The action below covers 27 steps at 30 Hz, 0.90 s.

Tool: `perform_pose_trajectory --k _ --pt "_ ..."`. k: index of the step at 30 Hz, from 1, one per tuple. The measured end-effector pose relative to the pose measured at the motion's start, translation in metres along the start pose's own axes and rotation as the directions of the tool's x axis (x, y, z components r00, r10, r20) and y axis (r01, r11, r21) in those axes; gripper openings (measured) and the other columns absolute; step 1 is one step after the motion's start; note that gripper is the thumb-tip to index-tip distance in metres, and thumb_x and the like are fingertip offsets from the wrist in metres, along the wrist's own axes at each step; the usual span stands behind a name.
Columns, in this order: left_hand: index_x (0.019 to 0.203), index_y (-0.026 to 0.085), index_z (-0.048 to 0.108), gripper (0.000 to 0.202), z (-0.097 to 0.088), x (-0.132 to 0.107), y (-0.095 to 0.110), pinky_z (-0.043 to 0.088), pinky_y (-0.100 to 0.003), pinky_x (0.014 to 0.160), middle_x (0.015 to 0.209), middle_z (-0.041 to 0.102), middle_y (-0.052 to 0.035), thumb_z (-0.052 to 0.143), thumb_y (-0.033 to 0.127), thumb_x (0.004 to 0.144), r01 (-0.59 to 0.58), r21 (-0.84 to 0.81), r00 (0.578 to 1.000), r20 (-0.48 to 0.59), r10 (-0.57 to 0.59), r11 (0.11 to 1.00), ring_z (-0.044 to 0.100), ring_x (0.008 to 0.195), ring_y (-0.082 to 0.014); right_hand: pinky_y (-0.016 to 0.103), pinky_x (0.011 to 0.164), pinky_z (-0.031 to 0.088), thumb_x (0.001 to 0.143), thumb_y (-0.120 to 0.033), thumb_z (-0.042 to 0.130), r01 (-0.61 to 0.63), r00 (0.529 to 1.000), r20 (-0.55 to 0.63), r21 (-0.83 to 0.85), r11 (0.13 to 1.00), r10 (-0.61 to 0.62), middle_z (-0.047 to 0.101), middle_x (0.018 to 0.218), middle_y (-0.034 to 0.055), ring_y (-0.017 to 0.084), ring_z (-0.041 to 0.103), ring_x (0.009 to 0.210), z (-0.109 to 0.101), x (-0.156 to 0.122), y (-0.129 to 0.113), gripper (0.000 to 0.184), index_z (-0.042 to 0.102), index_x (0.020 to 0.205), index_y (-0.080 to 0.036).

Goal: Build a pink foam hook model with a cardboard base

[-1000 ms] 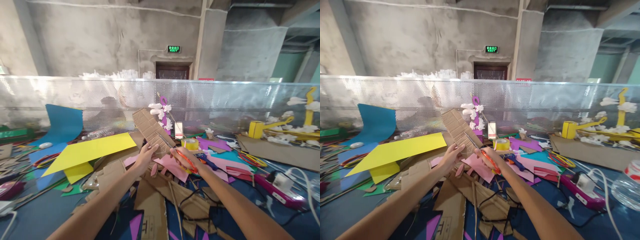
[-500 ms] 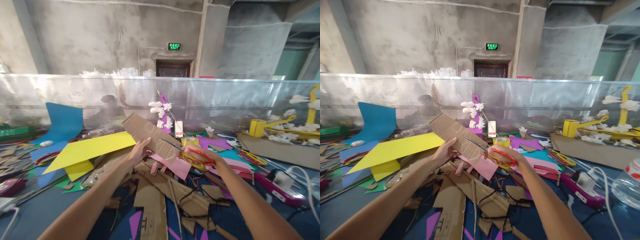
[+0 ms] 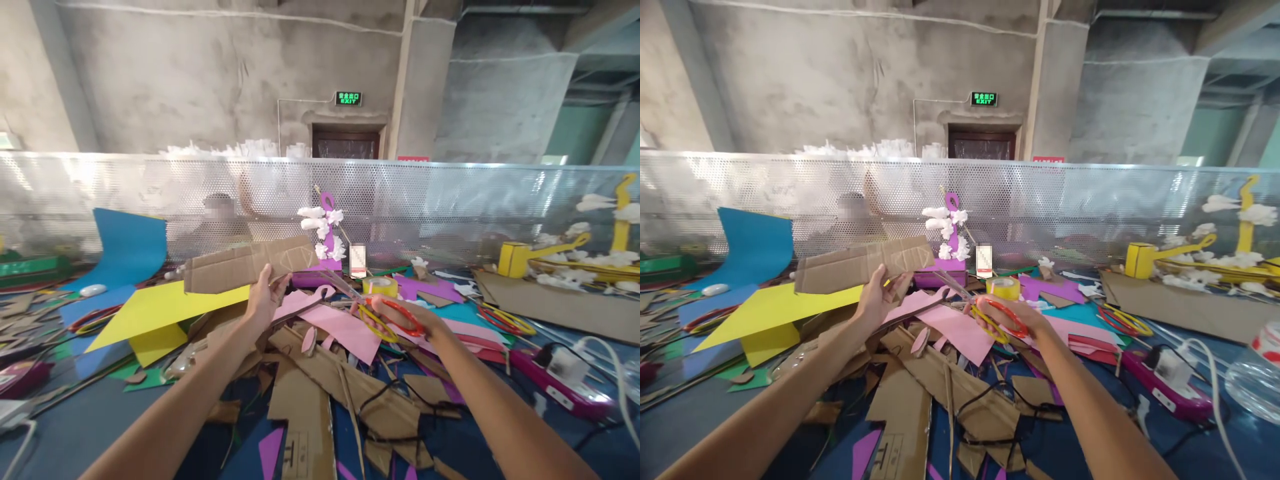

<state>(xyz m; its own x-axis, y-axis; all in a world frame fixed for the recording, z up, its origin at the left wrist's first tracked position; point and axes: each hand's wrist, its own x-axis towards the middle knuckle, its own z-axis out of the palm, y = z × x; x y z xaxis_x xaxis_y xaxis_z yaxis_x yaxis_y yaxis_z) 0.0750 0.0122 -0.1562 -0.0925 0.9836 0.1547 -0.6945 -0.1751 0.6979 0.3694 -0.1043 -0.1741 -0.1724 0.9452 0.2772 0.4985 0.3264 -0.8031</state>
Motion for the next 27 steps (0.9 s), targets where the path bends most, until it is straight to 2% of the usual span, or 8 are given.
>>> perform_pose_trajectory --k 3,6,11,16,19,22,27 --pt "0.082 0.014 0.061 0.013 0.010 -0.013 -0.016 0.063 -0.029 0.086 0.075 0.075 -0.0066 0.071 0.019 0.089 -0.041 -0.013 0.999 0.022 0.041 0.999 0.078 0.080 -0.0184 0.030 0.053 0.053 0.097 -0.074 0.039 -0.008 0.987 0.158 0.094 0.996 -0.006 0.063 0.076 0.0037 0.016 0.057 0.057 0.013 -0.001 -0.006 0.061 0.068 0.112 -0.023" --pt "0.089 0.013 0.065 0.012 0.017 -0.022 -0.026 0.062 -0.032 0.089 0.082 0.077 -0.0076 0.075 0.019 0.087 -0.096 0.005 0.995 0.012 0.095 0.995 0.078 0.080 -0.0178 0.025 0.054 0.051 0.095 -0.076 0.043 -0.013 0.968 0.249 0.168 0.986 -0.030 0.059 0.079 0.0010 0.012 0.055 0.058 0.025 0.000 -0.018 0.062 0.062 0.117 -0.021" --pt "0.092 0.016 0.067 0.022 0.023 -0.031 -0.034 0.058 -0.035 0.098 0.087 0.077 -0.0066 0.082 0.028 0.082 -0.144 0.012 0.990 0.009 0.144 0.990 0.077 0.087 -0.0184 0.022 0.047 0.048 0.091 -0.085 0.036 0.010 0.983 0.181 0.121 0.993 -0.032 0.054 0.074 -0.0016 0.011 0.052 0.052 0.050 0.002 -0.038 0.074 0.058 0.112 -0.018" --pt "0.084 0.017 0.068 0.031 0.027 -0.040 -0.041 0.057 -0.031 0.088 0.075 0.073 -0.0033 0.087 0.040 0.075 -0.120 0.090 0.993 0.000 0.121 0.989 0.073 0.082 -0.0171 0.022 0.042 0.043 0.090 -0.084 0.039 0.013 0.983 0.179 0.127 0.992 -0.035 0.052 0.067 -0.0036 0.010 0.050 0.045 0.069 0.007 -0.041 0.067 0.055 0.096 -0.020" --pt "0.083 0.016 0.070 0.034 0.029 -0.047 -0.043 0.056 -0.030 0.083 0.073 0.072 -0.0033 0.088 0.043 0.072 -0.107 0.145 0.994 0.005 0.107 0.984 0.071 0.079 -0.0170 0.023 0.044 0.043 0.093 -0.083 0.033 0.038 0.989 0.138 0.100 0.994 -0.052 0.054 0.067 -0.0027 0.012 0.053 0.046 0.074 0.011 -0.038 0.066 0.053 0.092 -0.020" --pt "0.085 0.016 0.071 0.035 0.033 -0.052 -0.044 0.056 -0.032 0.086 0.079 0.074 -0.0048 0.088 0.044 0.072 -0.132 0.150 0.991 0.005 0.133 0.980 0.072 0.083 -0.0187 0.024 0.047 0.044 0.095 -0.082 0.028 0.069 0.994 0.080 0.025 0.997 -0.071 0.057 0.070 -0.0004 0.013 0.055 0.050 0.075 0.011 -0.039 0.068 0.054 0.096 -0.020" --pt "0.084 0.016 0.070 0.038 0.036 -0.053 -0.042 0.057 -0.035 0.091 0.078 0.075 -0.0063 0.087 0.047 0.071 -0.147 0.111 0.989 0.007 0.147 0.983 0.074 0.084 -0.0202 0.025 0.053 0.046 0.097 -0.080 0.025 0.113 0.992 0.061 -0.069 0.991 -0.109 0.060 0.073 0.0015 0.015 0.058 0.057 0.075 0.008 -0.044 0.067 0.054 0.100 -0.020"
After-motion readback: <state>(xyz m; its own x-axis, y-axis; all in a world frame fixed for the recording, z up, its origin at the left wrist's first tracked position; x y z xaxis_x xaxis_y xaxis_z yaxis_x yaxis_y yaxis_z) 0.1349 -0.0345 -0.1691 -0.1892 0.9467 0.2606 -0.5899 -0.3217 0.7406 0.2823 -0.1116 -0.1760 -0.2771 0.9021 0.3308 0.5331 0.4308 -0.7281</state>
